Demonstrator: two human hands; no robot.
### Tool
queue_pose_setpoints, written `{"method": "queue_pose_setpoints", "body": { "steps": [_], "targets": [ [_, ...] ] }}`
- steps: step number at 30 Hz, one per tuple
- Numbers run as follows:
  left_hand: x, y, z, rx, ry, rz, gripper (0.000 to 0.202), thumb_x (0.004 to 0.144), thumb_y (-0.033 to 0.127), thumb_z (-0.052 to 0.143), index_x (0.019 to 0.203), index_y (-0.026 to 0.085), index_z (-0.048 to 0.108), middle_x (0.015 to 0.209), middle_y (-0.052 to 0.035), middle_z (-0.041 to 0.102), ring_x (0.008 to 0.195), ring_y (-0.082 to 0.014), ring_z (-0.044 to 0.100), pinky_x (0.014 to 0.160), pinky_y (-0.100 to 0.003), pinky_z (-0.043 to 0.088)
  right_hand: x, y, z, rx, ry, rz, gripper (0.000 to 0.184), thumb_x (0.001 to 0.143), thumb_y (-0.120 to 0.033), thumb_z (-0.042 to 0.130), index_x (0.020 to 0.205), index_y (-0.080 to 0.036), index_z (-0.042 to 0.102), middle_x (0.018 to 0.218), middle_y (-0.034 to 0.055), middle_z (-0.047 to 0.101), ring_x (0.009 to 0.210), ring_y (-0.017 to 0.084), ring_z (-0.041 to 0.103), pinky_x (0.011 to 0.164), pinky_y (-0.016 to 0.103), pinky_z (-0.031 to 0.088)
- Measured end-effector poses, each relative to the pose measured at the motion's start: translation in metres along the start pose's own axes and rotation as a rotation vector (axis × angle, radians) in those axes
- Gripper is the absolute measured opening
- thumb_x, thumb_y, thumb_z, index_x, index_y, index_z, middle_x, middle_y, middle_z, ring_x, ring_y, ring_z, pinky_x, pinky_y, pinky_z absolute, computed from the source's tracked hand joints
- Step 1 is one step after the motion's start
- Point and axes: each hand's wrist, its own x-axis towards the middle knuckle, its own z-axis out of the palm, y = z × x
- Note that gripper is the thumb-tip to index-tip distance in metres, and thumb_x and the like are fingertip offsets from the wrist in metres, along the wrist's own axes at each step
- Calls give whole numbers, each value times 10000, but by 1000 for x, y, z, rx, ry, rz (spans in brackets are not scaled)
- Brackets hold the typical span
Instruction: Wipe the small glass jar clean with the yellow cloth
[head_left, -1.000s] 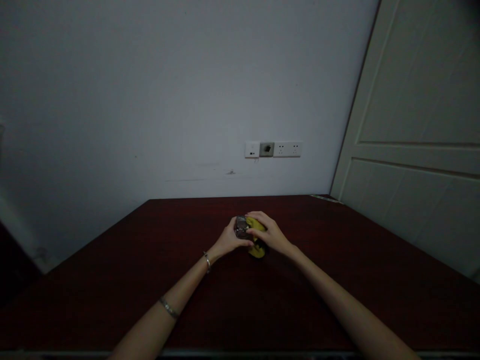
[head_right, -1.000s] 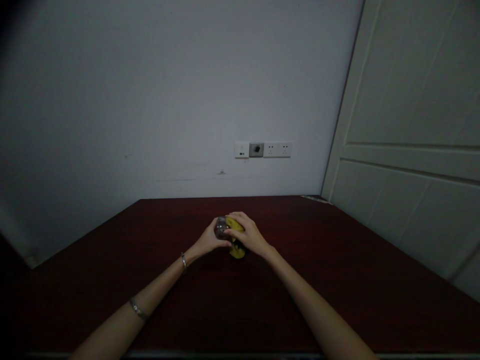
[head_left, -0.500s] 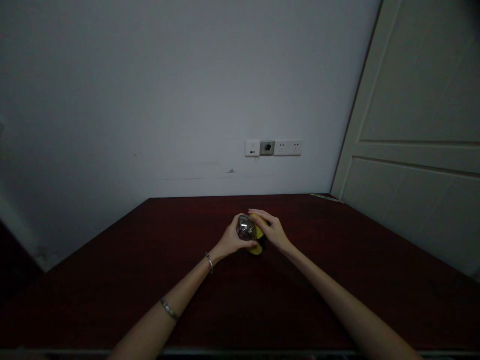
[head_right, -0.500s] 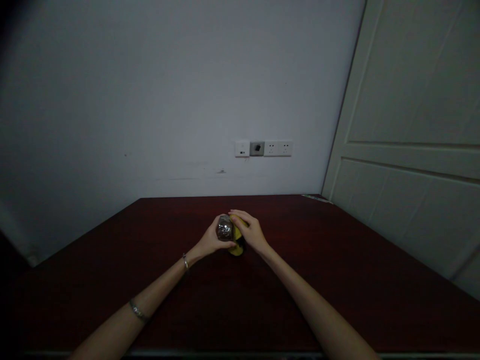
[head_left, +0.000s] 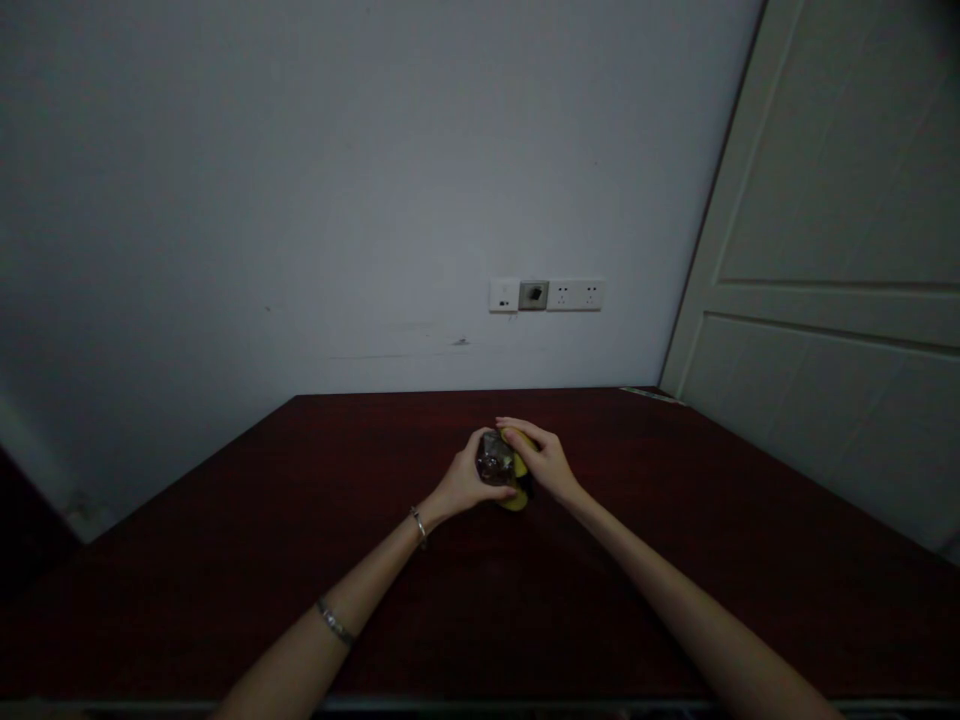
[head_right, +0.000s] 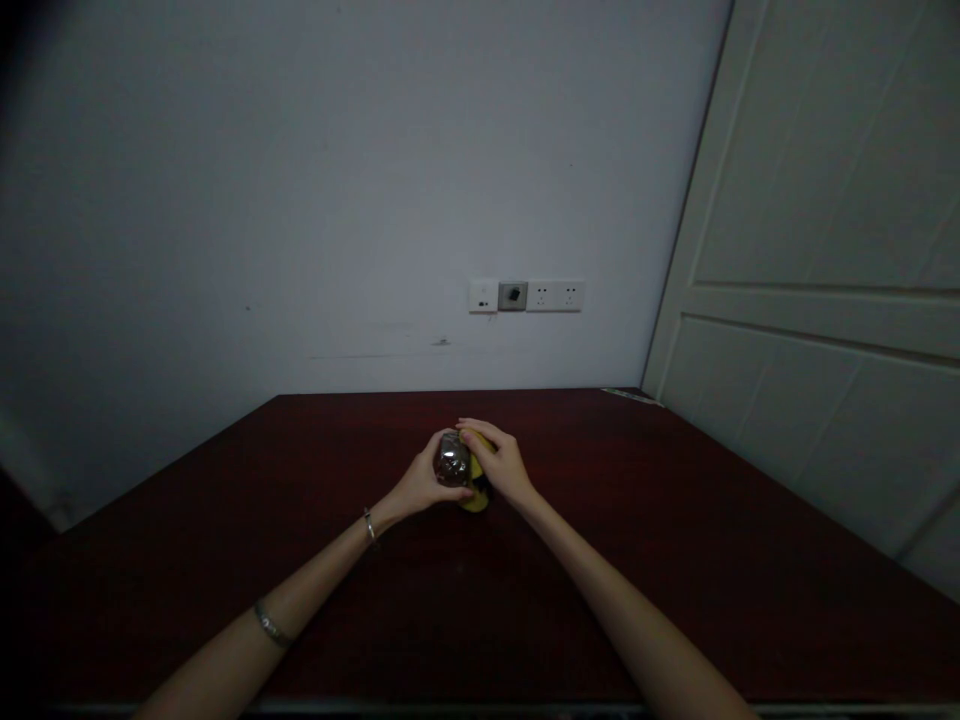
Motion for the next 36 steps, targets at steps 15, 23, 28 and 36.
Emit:
{"method": "queue_pose_setpoints", "body": {
  "steps": [15, 23, 28, 36],
  "targets": [
    [1, -12, 0, 80, 58, -24, 789, 548, 261, 795, 1215, 182, 381, 1134, -99, 579, 1018, -240, 575, 876, -381, 459, -7, -7, 0, -193, -114, -256, 267, 823, -244, 559, 1082, -247, 624, 1157, 70, 623, 1102, 207, 559, 968, 390, 429],
    [-1, -7, 1, 14, 72, 38, 802, 539, 239, 802, 1208, 190, 362, 1185, -102, 534, 1081, -246, 541, 933, -399, 430, -1, -11, 2, -56, -43, -102, 164, 822, -270, 562, 962, -203, 617, 1104, 81, 642, 1032, 196, 605, 932, 374, 458],
    [-1, -7, 1, 34, 60, 27, 803, 546, 229, 794, 1216, 189, 353, 1177, -102, 540, 1077, -249, 546, 924, -396, 438, -5, -13, 4, -175, -41, -232, 175, 825, -246, 562, 984, -205, 624, 1131, 96, 634, 1066, 208, 588, 947, 402, 453],
    [-2, -10, 4, 47, 8, 4, 816, 589, 189, 744, 1272, 181, 299, 1163, -113, 553, 1006, -232, 583, 839, -365, 482, -10, -20, 5, -329, -194, -479, 187, 812, -203, 576, 992, -212, 626, 1127, 88, 634, 1151, 226, 523, 1008, 460, 399]
  ]
}}
